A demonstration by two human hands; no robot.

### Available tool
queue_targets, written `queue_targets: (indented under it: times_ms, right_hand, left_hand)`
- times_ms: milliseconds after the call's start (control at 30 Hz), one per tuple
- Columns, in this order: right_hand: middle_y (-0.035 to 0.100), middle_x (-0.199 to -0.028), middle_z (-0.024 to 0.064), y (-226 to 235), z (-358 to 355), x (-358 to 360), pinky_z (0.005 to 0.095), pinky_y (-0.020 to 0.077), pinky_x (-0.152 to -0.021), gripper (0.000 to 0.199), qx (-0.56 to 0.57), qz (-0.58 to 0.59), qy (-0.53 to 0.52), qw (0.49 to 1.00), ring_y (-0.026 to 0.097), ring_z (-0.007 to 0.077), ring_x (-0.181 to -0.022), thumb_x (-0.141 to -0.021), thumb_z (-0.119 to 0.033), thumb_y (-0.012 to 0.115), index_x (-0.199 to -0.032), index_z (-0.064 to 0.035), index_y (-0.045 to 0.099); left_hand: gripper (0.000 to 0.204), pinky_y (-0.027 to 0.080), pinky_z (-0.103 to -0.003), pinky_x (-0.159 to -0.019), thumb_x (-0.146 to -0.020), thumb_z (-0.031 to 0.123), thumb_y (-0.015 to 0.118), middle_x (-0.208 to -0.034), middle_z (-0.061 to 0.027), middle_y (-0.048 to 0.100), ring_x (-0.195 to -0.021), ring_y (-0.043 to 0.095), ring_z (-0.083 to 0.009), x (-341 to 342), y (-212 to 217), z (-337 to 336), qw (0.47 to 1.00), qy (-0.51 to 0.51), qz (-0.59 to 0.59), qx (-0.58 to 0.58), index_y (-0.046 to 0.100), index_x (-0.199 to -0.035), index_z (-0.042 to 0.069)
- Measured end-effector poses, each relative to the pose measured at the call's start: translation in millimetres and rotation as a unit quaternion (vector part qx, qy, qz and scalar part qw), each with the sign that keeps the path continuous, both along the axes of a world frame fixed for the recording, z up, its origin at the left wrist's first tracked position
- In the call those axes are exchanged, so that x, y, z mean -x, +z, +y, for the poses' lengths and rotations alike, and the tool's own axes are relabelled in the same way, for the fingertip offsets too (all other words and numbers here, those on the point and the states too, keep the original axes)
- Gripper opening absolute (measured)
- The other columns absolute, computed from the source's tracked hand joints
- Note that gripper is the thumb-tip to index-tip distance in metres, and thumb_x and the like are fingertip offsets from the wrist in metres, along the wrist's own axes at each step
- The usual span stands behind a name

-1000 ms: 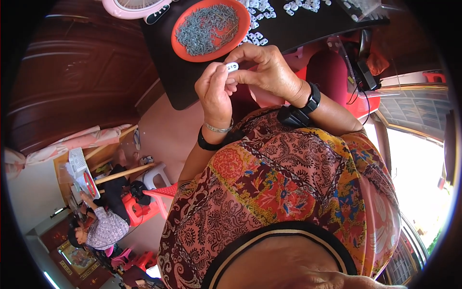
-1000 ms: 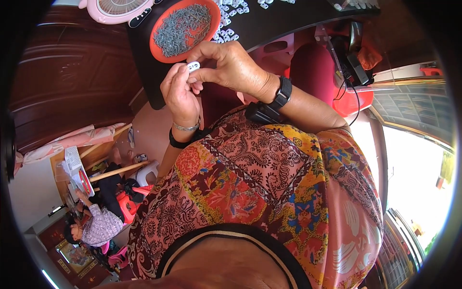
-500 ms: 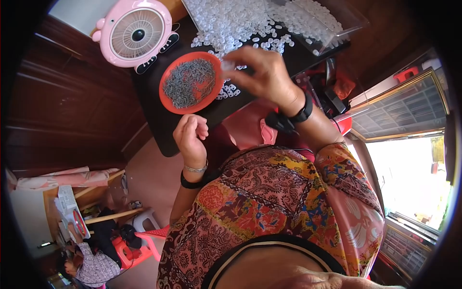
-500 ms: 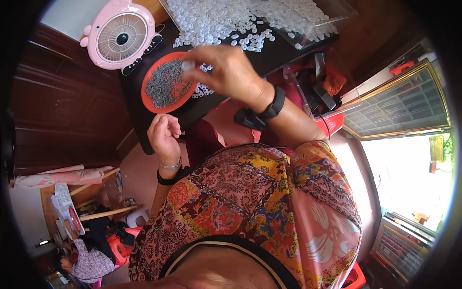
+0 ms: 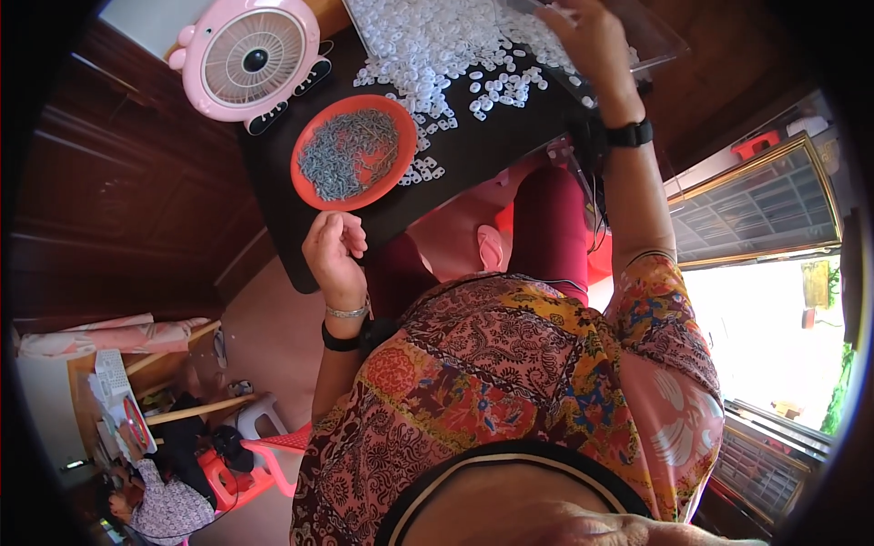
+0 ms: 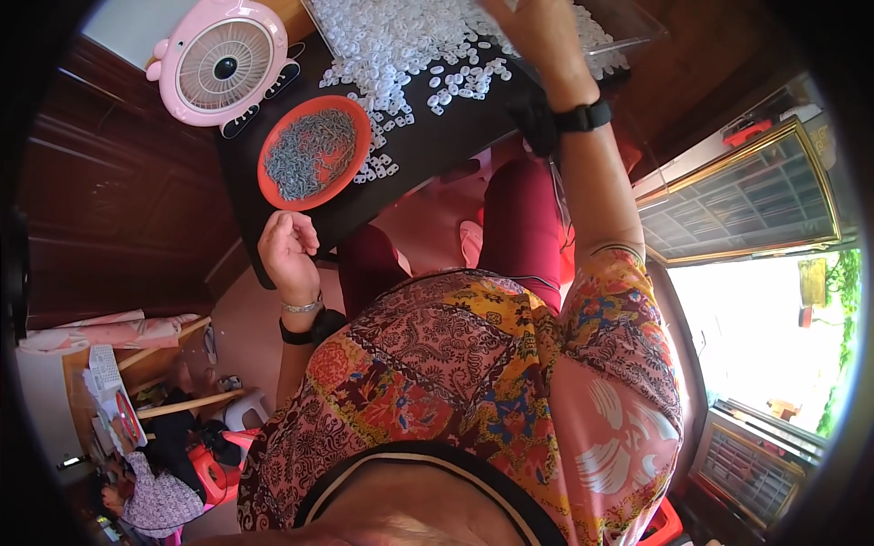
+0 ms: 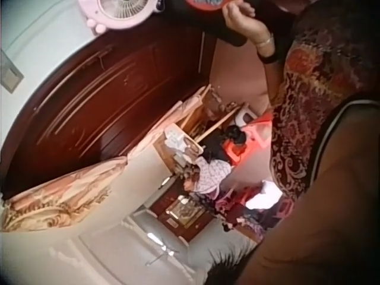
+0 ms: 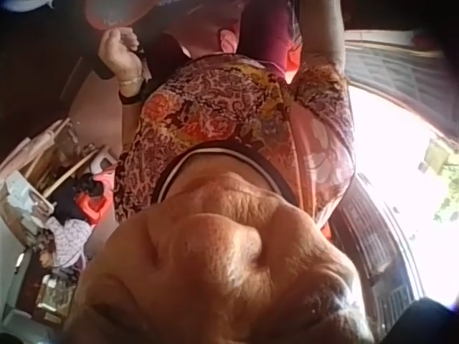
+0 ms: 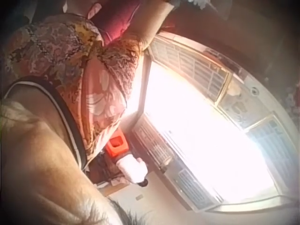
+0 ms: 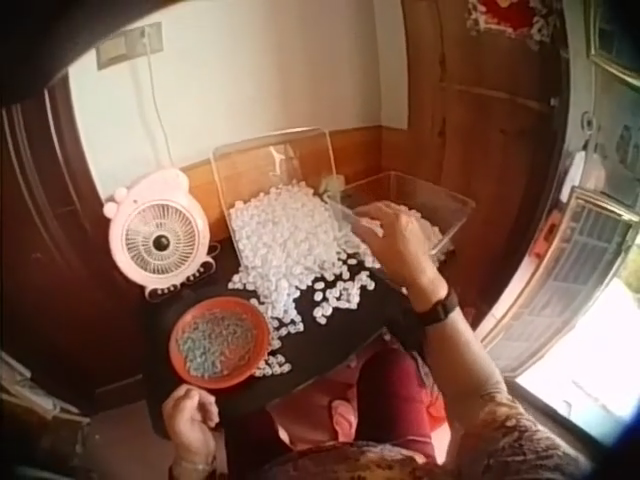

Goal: Assembling small plastic components by inserting metal clips or pins into them by hand.

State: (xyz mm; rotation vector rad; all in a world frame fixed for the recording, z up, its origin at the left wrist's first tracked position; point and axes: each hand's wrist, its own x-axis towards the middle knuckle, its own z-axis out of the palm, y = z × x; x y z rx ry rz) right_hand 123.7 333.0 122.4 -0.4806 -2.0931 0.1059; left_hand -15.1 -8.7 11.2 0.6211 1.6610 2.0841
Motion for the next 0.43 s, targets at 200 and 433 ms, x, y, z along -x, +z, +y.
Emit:
queue_targets:
  times_ms: [200, 433]
  right_hand:
    - [0.068, -0.08, 0.0089, -73, -26, 19, 0.0369, 0.0506, -0.069, 0.022, 0.163, -0.213, 0.118, 0.956, 0.065, 0.0279, -0.075, -0.077, -0.028, 0.062, -0.086, -0.0095, 0.068]
    - [0.066, -0.09, 0.0063, -125, -50, 25, 0.0363, 0.0499, -0.071, 0.025, 0.085, -0.26, 0.013, 0.962, 0.064, 0.0233, -0.082, -0.075, -0.032, 0.067, -0.087, -0.0101, 0.065]
  left_hand:
    - [0.03, 0.029, -0.021, -0.045, -0.09, 0.025, 0.043, -0.059, -0.0023, 0.049, -0.049, 0.042, -0.0086, 4, -8, -5, 1.0, 0.004, -0.002, 0.018, 0.054, -0.074, 0.003]
    - [0.028, 0.03, -0.021, -0.046, -0.09, 0.024, 0.044, -0.06, -0.0031, 0.05, -0.05, 0.043, -0.0094, 15, -18, -17, 0.999, 0.01, -0.031, 0.043, 0.055, -0.075, 0.003]
